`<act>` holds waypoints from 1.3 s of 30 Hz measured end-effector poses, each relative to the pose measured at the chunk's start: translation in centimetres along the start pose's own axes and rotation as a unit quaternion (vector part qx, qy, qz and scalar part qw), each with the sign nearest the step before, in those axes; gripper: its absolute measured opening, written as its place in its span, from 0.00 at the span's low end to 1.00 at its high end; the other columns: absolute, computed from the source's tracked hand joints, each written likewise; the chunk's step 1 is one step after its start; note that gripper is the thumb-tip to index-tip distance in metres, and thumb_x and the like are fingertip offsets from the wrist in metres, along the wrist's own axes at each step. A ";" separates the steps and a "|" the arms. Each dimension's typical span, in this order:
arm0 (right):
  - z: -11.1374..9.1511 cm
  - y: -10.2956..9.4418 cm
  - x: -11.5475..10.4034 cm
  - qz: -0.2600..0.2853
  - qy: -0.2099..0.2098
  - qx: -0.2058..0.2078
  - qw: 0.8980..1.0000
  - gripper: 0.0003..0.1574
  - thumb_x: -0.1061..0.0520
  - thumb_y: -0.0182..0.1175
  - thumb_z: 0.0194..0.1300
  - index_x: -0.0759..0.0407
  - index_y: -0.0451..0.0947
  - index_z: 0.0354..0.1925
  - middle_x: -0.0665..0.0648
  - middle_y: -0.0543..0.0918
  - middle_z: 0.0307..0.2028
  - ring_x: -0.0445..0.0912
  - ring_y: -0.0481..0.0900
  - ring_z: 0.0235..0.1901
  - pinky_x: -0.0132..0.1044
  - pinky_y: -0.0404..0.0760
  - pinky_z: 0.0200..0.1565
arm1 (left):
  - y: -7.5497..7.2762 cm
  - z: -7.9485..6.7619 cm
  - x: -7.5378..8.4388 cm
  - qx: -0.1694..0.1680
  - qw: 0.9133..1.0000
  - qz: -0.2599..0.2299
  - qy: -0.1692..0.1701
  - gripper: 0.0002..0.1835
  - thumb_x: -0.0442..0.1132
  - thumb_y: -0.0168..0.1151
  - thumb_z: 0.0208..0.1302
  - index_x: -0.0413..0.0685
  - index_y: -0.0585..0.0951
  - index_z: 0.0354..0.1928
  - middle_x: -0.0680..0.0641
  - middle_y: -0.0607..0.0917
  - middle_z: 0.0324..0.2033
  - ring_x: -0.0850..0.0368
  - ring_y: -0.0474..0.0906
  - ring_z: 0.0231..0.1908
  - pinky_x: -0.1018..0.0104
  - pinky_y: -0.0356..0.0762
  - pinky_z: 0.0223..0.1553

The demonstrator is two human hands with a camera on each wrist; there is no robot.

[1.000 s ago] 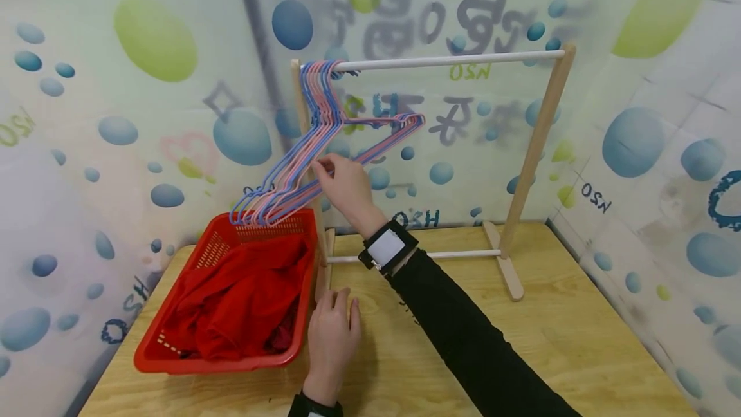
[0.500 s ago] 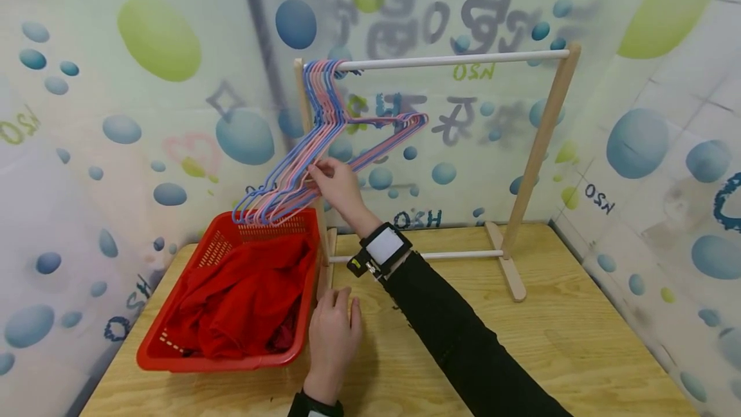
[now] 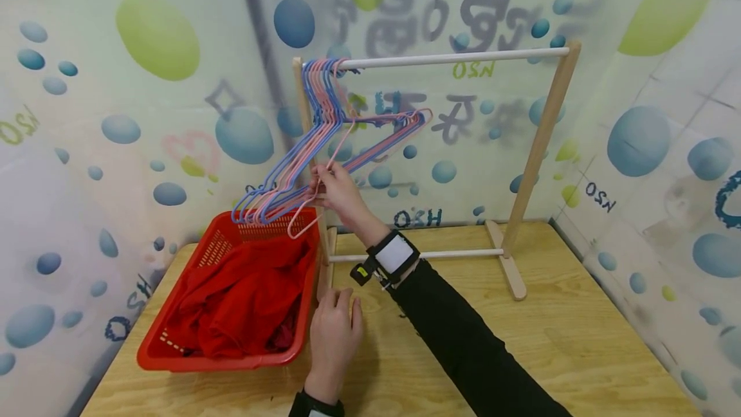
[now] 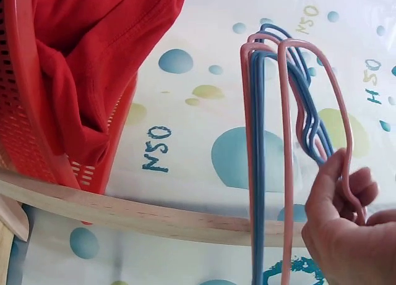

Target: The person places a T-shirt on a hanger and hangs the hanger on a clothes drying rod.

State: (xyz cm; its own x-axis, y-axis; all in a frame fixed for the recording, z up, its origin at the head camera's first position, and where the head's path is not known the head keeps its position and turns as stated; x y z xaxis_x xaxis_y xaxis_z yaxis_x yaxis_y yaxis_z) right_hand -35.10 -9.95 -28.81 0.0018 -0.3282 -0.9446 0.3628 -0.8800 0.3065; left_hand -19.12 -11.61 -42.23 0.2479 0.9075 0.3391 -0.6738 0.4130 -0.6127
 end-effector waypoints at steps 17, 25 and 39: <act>-2.2 -0.2 -2.7 0.082 -0.020 0.021 0.996 0.10 0.58 0.34 0.79 0.60 0.61 0.42 0.51 0.55 0.20 0.39 0.52 0.17 0.26 0.56 0.21 | 0.0 0.3 -0.3 0.001 1.000 -0.001 -0.005 0.09 0.38 0.64 0.58 0.38 0.84 0.36 0.45 0.76 0.28 0.49 0.75 0.28 0.56 0.74 0.28; -3.9 -0.3 -4.0 0.075 -0.019 0.004 0.997 0.10 0.58 0.34 0.79 0.59 0.61 0.43 0.51 0.55 0.20 0.39 0.52 0.16 0.26 0.56 0.21 | 0.1 0.2 -0.4 -0.018 1.000 0.002 -0.011 0.09 0.38 0.64 0.58 0.38 0.85 0.36 0.45 0.76 0.29 0.51 0.75 0.28 0.58 0.74 0.27; -6.1 -1.1 -5.5 0.062 -0.026 -0.023 0.997 0.10 0.57 0.33 0.79 0.60 0.61 0.44 0.50 0.54 0.19 0.39 0.50 0.17 0.28 0.54 0.23 | 0.1 0.1 -0.4 0.004 1.000 0.002 -0.005 0.09 0.38 0.65 0.57 0.38 0.84 0.34 0.45 0.77 0.28 0.49 0.76 0.28 0.56 0.74 0.27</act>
Point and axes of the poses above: each hand's wrist, its own z-axis towards the middle knuckle, its own y-axis out of the palm, x = y × z, the point moved 7 cm from there along z, towards the middle knuckle
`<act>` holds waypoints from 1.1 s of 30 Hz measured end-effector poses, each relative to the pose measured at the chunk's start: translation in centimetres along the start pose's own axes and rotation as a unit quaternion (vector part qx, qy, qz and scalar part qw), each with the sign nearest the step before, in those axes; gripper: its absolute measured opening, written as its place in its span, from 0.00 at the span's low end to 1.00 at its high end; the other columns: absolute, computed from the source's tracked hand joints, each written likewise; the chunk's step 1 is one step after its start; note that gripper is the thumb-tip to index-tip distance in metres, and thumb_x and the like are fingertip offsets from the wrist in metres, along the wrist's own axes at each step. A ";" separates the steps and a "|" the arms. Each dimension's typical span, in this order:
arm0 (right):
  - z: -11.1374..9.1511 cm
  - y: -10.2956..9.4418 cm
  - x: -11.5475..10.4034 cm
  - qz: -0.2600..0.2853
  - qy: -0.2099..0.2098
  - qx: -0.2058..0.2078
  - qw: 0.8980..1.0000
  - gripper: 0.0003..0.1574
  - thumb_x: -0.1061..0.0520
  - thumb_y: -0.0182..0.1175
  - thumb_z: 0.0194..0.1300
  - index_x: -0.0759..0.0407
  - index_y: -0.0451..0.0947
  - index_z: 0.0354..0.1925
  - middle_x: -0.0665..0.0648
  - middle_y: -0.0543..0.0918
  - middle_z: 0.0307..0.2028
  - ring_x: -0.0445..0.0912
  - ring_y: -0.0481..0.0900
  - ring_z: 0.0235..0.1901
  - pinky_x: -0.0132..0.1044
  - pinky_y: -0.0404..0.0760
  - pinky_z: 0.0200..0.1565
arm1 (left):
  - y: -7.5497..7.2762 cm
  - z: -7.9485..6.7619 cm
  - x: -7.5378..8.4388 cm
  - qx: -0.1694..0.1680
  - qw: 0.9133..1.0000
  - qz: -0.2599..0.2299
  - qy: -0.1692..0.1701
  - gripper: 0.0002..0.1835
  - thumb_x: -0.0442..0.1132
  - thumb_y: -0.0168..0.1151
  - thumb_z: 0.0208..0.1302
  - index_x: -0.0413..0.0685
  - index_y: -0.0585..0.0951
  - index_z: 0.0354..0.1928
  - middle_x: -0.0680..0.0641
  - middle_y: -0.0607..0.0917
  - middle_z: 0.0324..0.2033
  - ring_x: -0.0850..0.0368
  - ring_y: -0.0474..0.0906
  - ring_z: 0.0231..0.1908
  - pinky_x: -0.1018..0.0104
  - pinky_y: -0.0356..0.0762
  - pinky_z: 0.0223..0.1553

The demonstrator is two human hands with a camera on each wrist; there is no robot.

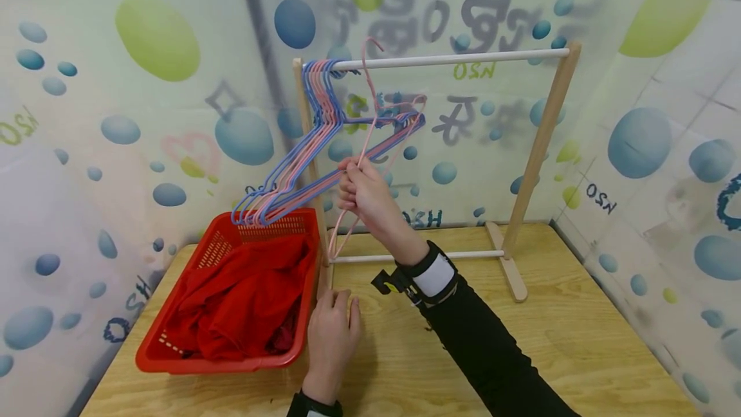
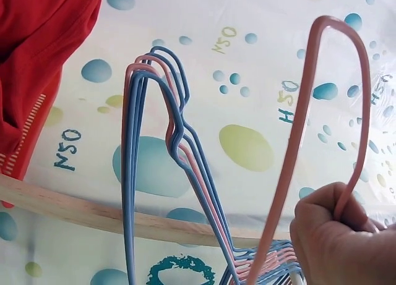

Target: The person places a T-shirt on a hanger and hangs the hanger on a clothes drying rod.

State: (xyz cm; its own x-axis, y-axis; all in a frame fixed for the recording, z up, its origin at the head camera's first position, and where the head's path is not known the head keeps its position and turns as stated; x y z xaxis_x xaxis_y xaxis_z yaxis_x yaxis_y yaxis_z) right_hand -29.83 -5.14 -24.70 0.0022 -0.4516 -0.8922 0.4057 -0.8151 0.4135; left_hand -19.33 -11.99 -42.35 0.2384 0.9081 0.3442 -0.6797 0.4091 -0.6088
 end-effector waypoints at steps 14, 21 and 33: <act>-3.7 -3.6 1.6 -0.053 0.009 -0.011 0.998 0.11 0.57 0.32 0.80 0.62 0.59 0.45 0.50 0.55 0.20 0.39 0.51 0.16 0.28 0.54 0.22 | -0.3 0.2 -0.3 0.010 1.000 0.000 0.002 0.09 0.38 0.64 0.58 0.38 0.84 0.33 0.44 0.77 0.29 0.48 0.76 0.28 0.55 0.74 0.27; -6.8 -7.0 2.7 -0.110 0.029 -0.006 0.993 0.12 0.56 0.32 0.80 0.63 0.59 0.45 0.51 0.55 0.21 0.40 0.52 0.17 0.30 0.54 0.23 | -0.3 0.2 -0.2 -0.004 1.000 0.000 -0.006 0.09 0.39 0.63 0.59 0.39 0.84 0.33 0.44 0.77 0.29 0.49 0.76 0.29 0.55 0.74 0.28; -10.2 -11.8 4.0 -0.140 0.043 0.009 0.989 0.13 0.57 0.31 0.80 0.64 0.59 0.42 0.51 0.55 0.20 0.39 0.52 0.17 0.29 0.55 0.23 | -0.1 0.0 0.2 0.006 1.000 -0.001 0.013 0.08 0.37 0.65 0.57 0.38 0.84 0.32 0.44 0.76 0.28 0.49 0.76 0.27 0.55 0.74 0.27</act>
Point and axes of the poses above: each hand's wrist, its own z-axis towards the middle knuckle, its own y-axis out of the palm, x = y × z, the point moved 7 cm from there along z, towards the middle knuckle
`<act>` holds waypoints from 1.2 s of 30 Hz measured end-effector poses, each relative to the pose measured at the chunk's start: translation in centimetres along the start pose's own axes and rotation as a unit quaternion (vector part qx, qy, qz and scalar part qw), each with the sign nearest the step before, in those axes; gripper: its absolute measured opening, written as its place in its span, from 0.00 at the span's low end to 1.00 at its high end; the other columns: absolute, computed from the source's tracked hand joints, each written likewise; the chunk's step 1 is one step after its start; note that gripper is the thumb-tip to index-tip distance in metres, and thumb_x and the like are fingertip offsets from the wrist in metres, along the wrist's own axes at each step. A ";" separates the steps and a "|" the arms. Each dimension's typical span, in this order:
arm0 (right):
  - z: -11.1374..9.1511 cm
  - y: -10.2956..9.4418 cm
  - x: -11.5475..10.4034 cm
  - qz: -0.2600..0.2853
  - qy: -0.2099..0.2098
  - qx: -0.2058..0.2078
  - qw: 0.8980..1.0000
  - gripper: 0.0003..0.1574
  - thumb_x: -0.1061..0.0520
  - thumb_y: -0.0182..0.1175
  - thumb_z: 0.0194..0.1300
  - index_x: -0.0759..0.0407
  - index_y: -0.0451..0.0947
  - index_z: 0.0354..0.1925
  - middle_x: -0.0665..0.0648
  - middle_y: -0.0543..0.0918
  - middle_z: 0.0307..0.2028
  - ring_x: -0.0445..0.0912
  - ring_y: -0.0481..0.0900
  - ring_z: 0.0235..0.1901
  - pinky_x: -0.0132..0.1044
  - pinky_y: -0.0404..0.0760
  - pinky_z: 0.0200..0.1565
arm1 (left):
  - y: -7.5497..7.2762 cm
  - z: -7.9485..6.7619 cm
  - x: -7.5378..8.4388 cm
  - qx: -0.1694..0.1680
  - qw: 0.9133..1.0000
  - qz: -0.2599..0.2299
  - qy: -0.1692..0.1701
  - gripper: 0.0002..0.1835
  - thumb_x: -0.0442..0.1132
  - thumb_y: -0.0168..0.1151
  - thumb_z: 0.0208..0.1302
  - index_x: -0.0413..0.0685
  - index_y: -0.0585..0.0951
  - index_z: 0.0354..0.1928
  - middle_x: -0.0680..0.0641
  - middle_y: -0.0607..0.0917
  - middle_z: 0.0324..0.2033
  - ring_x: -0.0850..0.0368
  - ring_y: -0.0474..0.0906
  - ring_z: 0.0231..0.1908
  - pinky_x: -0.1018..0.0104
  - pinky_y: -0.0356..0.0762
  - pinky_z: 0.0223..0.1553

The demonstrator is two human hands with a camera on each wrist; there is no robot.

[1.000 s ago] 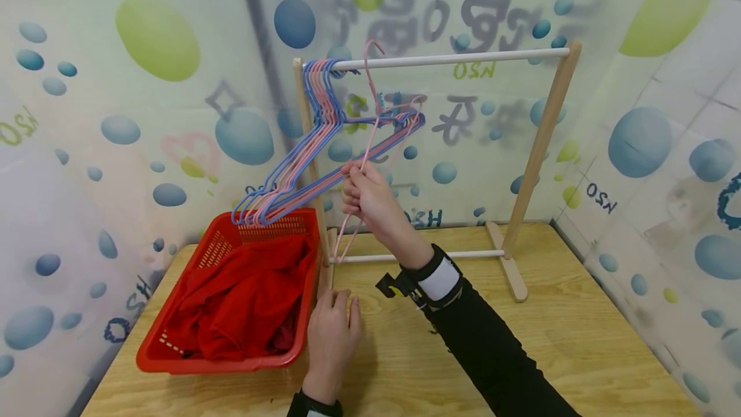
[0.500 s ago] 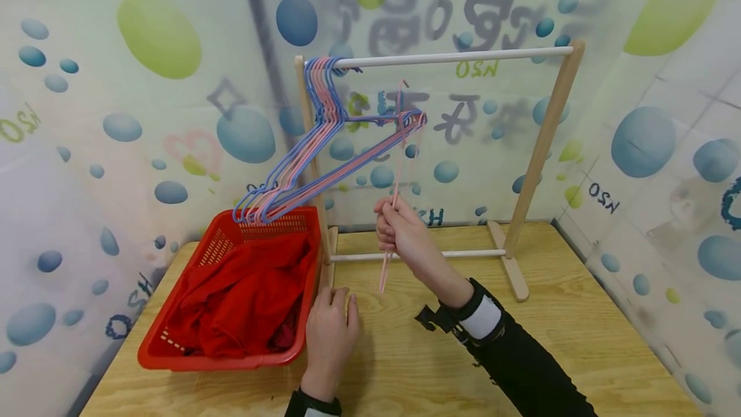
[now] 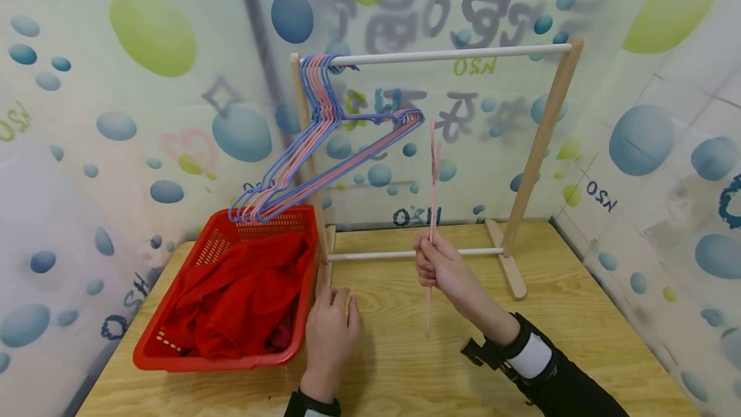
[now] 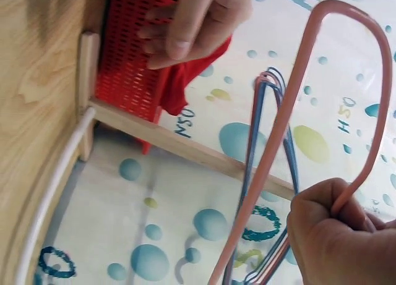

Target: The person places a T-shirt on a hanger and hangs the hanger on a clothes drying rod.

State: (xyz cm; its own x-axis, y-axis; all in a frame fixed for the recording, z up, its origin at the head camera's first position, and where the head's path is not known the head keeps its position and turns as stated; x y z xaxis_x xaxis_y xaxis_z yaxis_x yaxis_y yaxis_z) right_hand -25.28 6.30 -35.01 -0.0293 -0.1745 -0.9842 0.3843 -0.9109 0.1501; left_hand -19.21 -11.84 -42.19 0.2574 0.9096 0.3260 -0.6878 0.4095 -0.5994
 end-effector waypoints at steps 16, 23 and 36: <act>-2.7 -2.7 3.0 -0.086 0.049 0.001 0.995 0.18 0.55 0.31 0.80 0.65 0.60 0.37 0.51 0.56 0.19 0.37 0.53 0.16 0.27 0.54 0.20 | -0.8 0.7 0.2 -0.021 1.000 -0.002 -0.016 0.10 0.39 0.64 0.59 0.37 0.85 0.34 0.45 0.77 0.29 0.49 0.76 0.30 0.56 0.75 0.31; -4.4 -3.5 3.7 -0.125 0.041 -0.013 0.991 0.21 0.51 0.33 0.80 0.64 0.62 0.34 0.50 0.57 0.18 0.37 0.52 0.15 0.29 0.54 0.19 | -1.0 1.0 0.3 -0.019 1.000 -0.015 -0.016 0.10 0.39 0.64 0.60 0.37 0.85 0.35 0.45 0.77 0.30 0.49 0.76 0.31 0.56 0.76 0.32; -6.4 -6.3 4.9 -0.262 0.055 0.055 0.962 0.24 0.50 0.40 0.78 0.65 0.69 0.30 0.51 0.62 0.17 0.38 0.57 0.14 0.29 0.59 0.17 | -1.7 1.6 0.7 -0.036 0.998 -0.049 -0.023 0.09 0.37 0.64 0.61 0.35 0.84 0.36 0.44 0.76 0.31 0.51 0.75 0.31 0.58 0.76 0.32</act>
Point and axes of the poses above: each hand's wrist, its own z-axis towards the middle knuckle, its own y-axis out of the palm, x = y × z, the point moved 7 cm from there along z, towards the middle knuckle
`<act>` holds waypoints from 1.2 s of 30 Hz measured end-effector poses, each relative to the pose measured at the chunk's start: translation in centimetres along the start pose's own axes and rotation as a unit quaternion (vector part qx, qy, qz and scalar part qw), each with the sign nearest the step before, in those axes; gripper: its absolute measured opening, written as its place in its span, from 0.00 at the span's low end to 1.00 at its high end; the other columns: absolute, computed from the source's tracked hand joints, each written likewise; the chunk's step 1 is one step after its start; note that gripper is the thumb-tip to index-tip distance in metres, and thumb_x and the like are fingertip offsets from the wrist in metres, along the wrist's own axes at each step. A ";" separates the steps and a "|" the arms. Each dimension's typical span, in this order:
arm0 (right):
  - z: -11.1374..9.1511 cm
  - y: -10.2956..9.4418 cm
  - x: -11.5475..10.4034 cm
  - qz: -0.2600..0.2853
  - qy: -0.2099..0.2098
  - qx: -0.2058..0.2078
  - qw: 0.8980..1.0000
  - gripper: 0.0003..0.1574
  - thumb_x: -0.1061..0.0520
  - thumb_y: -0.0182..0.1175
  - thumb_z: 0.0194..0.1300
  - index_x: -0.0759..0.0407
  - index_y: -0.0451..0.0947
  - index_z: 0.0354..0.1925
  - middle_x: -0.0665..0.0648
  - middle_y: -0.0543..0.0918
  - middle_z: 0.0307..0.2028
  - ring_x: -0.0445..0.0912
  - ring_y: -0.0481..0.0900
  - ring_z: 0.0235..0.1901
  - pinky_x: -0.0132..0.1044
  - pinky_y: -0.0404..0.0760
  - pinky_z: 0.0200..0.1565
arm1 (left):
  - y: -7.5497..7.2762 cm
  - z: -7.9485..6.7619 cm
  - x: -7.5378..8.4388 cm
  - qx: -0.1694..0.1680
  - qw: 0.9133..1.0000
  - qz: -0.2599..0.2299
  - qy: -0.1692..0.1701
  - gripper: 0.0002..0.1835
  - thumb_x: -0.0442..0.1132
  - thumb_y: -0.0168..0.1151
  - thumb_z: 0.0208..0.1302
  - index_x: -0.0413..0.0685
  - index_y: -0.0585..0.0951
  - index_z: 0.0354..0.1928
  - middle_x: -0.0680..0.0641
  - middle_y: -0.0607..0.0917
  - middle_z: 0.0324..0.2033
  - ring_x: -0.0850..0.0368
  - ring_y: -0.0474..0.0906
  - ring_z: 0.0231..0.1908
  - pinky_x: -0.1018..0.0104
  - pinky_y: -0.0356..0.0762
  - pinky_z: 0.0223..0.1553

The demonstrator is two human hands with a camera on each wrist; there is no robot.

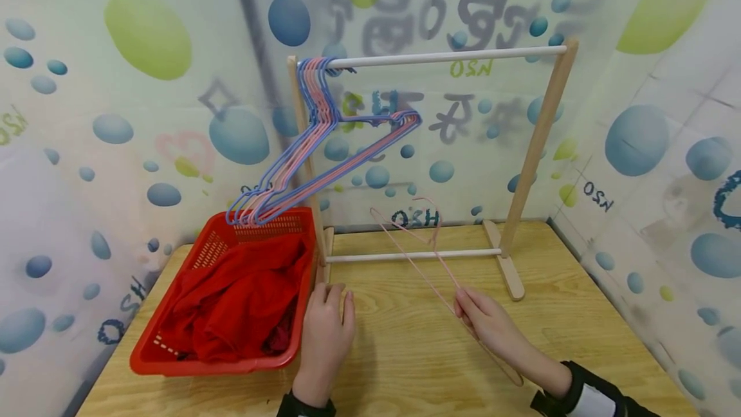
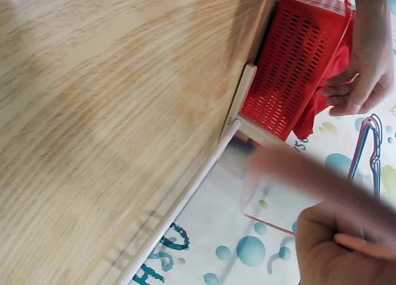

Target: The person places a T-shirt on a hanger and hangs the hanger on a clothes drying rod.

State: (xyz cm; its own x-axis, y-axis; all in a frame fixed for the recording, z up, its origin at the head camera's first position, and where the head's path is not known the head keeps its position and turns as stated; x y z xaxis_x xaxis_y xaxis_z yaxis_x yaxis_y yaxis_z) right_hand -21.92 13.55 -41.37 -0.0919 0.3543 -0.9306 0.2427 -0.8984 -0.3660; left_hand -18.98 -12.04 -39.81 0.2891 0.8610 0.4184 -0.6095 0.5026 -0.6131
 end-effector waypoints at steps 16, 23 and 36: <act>-0.9 -2.1 1.9 -0.060 0.044 0.070 0.995 0.29 0.43 0.45 0.75 0.61 0.70 0.23 0.50 0.61 0.15 0.38 0.53 0.13 0.31 0.56 0.17 | -8.1 0.0 -0.3 0.035 0.998 0.003 0.045 0.08 0.32 0.69 0.53 0.39 0.84 0.36 0.49 0.76 0.31 0.58 0.75 0.30 0.62 0.77 0.29; -1.1 -2.7 2.1 -0.074 0.035 0.077 0.994 0.32 0.42 0.45 0.75 0.62 0.71 0.21 0.49 0.58 0.13 0.38 0.51 0.12 0.30 0.55 0.16 | -13.2 1.1 -1.9 -0.012 0.998 0.053 0.034 0.12 0.33 0.73 0.48 0.40 0.85 0.38 0.49 0.78 0.31 0.62 0.75 0.29 0.64 0.76 0.27; -2.2 -2.9 1.3 -0.106 -0.002 0.089 0.990 0.29 0.44 0.46 0.75 0.56 0.70 0.19 0.48 0.57 0.11 0.37 0.51 0.10 0.31 0.56 0.13 | -18.7 6.1 -8.2 -0.034 0.990 0.114 0.080 0.17 0.27 0.76 0.38 0.35 0.82 0.34 0.44 0.79 0.28 0.49 0.78 0.25 0.54 0.78 0.26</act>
State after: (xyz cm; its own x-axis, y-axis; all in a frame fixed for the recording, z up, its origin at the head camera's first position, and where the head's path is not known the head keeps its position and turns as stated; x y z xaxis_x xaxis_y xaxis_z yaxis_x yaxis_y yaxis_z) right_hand -20.61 17.20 -41.53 -0.1268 0.5385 -0.8330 0.0444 -0.8359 -0.5471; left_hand -14.42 -28.97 -27.72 0.2670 0.9510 0.1560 -0.6231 0.2939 -0.7248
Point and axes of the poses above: each hand's wrist, its own z-axis towards the middle knuckle, its own y-axis out of the palm, x = y × z, the point moved 7 cm from there along z, towards the middle knuckle
